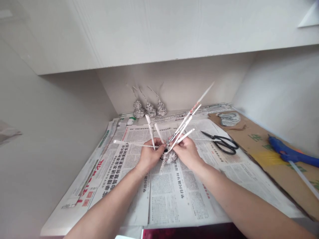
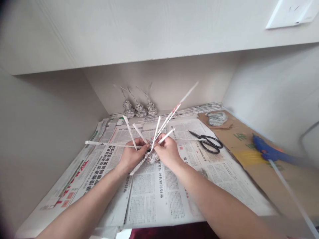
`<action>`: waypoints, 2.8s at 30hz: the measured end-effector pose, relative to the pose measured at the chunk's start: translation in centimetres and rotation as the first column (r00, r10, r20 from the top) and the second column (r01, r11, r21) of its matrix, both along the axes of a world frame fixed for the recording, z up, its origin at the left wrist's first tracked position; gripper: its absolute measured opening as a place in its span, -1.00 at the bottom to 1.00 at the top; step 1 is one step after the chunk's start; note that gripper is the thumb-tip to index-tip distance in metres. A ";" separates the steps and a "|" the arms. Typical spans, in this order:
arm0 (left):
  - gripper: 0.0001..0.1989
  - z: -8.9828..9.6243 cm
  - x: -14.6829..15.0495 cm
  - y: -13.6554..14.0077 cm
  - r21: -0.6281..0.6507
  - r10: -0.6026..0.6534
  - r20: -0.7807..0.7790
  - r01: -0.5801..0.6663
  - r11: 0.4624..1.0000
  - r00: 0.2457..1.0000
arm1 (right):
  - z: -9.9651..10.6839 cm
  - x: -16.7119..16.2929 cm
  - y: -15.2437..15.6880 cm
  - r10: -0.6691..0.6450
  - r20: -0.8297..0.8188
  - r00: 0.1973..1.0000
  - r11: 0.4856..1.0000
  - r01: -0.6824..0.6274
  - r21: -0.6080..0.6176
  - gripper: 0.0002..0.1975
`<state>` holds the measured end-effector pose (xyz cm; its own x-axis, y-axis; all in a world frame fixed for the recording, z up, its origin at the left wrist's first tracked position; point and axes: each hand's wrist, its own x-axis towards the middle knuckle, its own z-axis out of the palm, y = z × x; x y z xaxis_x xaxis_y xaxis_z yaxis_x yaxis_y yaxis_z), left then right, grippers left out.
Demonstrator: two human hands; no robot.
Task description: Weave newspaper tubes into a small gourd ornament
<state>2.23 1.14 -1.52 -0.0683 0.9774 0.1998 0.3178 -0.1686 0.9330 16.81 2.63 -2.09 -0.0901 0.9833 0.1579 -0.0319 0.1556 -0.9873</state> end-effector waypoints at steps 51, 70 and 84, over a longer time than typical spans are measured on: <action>-0.74 -1.6 -1.0 1.3 -0.078 -0.058 0.215 0.076 0.994 0.975 | 0.8 -0.1 -0.2 -0.036 -0.208 0.977 0.993 0.011 -0.119 -0.73; -0.82 -0.7 -1.2 1.2 -0.009 0.275 0.084 -0.275 0.961 0.958 | 1.0 -1.5 -3.1 0.063 -0.514 0.856 0.915 -0.255 -0.312 -0.79; -0.79 0.2 -0.4 0.1 -0.015 -0.047 0.161 0.050 0.999 0.986 | 0.2 0.7 -0.2 -0.072 0.420 0.905 0.982 -0.010 0.190 -0.87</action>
